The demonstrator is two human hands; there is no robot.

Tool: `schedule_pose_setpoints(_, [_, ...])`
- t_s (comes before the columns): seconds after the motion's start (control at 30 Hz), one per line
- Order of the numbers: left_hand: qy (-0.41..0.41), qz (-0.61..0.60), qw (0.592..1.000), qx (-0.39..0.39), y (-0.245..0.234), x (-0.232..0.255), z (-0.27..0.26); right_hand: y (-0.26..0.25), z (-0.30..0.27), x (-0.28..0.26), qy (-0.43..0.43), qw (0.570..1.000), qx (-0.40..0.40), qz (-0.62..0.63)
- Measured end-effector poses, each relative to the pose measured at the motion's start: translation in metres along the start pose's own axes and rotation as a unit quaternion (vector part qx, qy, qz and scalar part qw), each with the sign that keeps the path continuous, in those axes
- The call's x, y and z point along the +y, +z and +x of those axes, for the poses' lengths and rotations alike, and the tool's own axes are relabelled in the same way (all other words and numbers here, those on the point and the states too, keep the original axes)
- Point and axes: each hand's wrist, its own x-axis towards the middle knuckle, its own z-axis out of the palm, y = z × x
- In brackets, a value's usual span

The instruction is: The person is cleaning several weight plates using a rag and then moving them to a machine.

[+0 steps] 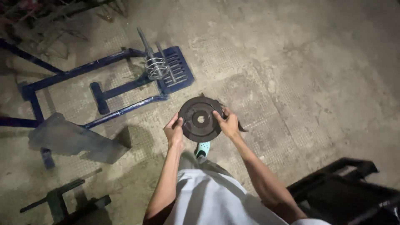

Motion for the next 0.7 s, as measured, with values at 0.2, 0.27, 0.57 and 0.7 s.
schedule_pose_setpoints(0.2, [0.019, -0.031, 0.998, 0.057, 0.067, 0.013, 0.063, 0.0, 0.122, 0.026, 0.094, 0.989, -0.082, -0.073])
schedule_pose_setpoints(0.27, [0.017, -0.06, 0.995, 0.083, 0.086, -0.004, 0.097, -0.002, 0.163, 0.014, 0.109, 0.985, -0.12, -0.053])
schedule_pose_setpoints(0.57, [0.034, -0.143, 0.976, 0.163, 0.16, 0.01, 0.224, 0.041, 0.333, 0.052, 0.051, 0.973, -0.19, -0.123])
schedule_pose_setpoints(0.7, [0.092, -0.139, 0.968, 0.189, 0.179, 0.021, 0.247, 0.057, 0.385, 0.065, 0.007, 0.974, -0.223, -0.034])
